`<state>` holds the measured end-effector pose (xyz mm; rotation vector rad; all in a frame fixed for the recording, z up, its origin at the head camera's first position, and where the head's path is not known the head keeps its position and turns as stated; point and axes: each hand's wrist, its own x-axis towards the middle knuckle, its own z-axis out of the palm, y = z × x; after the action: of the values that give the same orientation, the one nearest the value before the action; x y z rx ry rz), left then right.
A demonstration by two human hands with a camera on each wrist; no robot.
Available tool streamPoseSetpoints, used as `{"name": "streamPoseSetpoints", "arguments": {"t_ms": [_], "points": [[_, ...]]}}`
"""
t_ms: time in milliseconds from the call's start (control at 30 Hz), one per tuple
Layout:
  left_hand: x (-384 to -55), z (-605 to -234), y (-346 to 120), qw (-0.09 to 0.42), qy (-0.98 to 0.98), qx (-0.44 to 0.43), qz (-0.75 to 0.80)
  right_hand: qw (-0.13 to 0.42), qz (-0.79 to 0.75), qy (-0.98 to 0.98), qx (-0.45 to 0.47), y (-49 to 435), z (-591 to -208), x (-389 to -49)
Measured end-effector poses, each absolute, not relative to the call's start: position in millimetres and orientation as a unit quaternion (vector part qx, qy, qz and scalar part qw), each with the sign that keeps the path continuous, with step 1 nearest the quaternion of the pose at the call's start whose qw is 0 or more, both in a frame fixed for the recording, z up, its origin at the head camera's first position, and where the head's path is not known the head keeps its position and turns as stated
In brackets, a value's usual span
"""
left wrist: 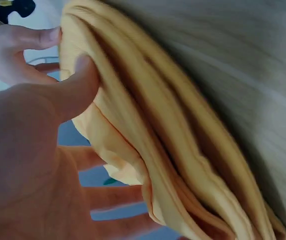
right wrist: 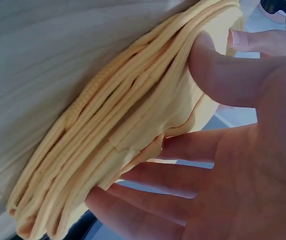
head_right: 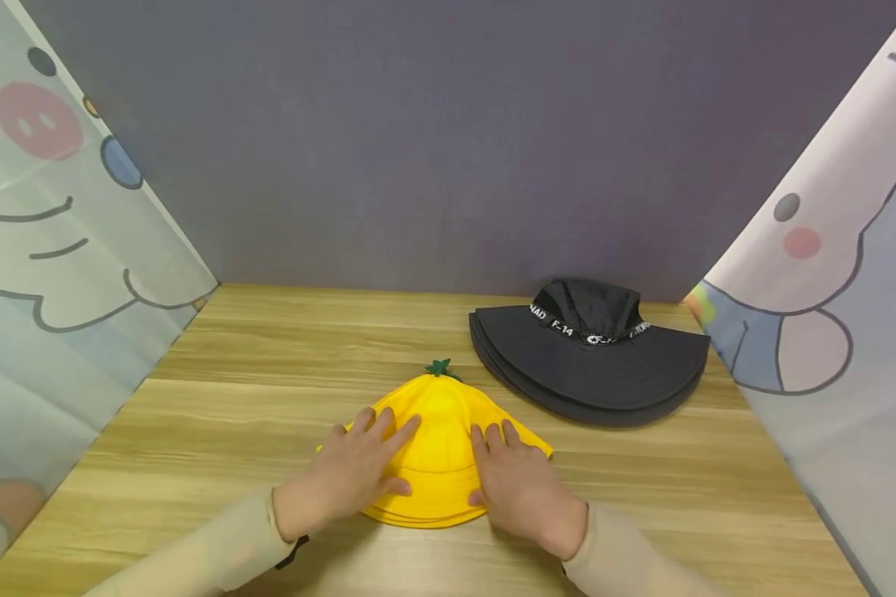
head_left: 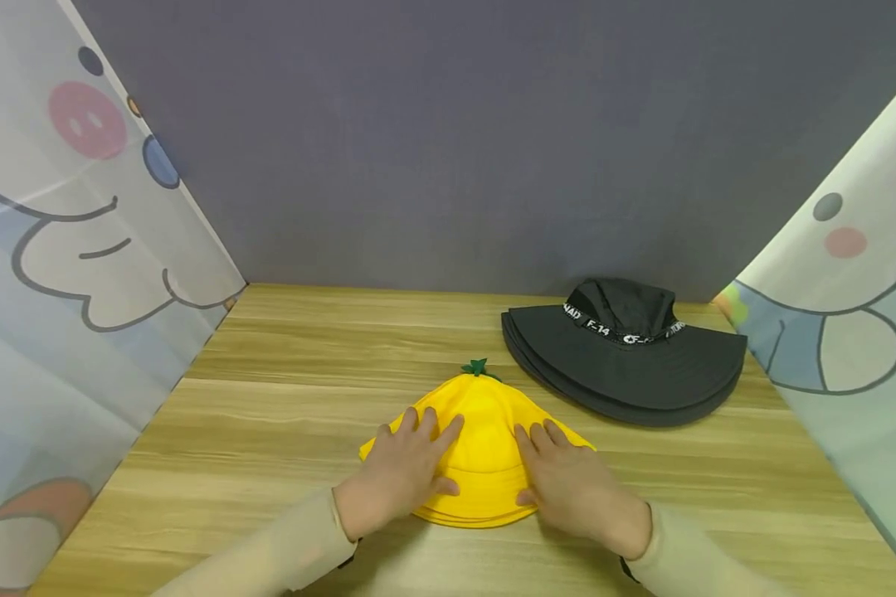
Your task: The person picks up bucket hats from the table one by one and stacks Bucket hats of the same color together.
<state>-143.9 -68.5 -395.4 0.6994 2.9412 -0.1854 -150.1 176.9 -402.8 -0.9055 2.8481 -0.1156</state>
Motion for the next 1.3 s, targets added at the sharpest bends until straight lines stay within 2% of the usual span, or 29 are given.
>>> {"name": "streamPoseSetpoints", "arguments": {"t_ms": [233, 367, 900, 1300], "points": [[-149.3, -397.2, -69.2, 0.099, 0.975, 0.195, -0.049, 0.006, -0.003, 0.943, -0.333, 166.2, -404.5, -155.6], [-153.9, -394.7, -72.8, 0.107, 0.978, 0.172, -0.05, -0.006, 0.009, 0.938, -0.346, 158.0, -405.8, -165.5], [-206.0, -389.1, -101.3, 0.164, 0.978, 0.124, -0.013, 0.081, 0.036, 0.945, -0.316, 111.5, -401.7, -226.9], [-240.3, -383.3, -124.6, 0.187, 0.978, 0.083, 0.038, 0.121, 0.023, 0.953, -0.277, 79.3, -398.8, -264.9]]}}
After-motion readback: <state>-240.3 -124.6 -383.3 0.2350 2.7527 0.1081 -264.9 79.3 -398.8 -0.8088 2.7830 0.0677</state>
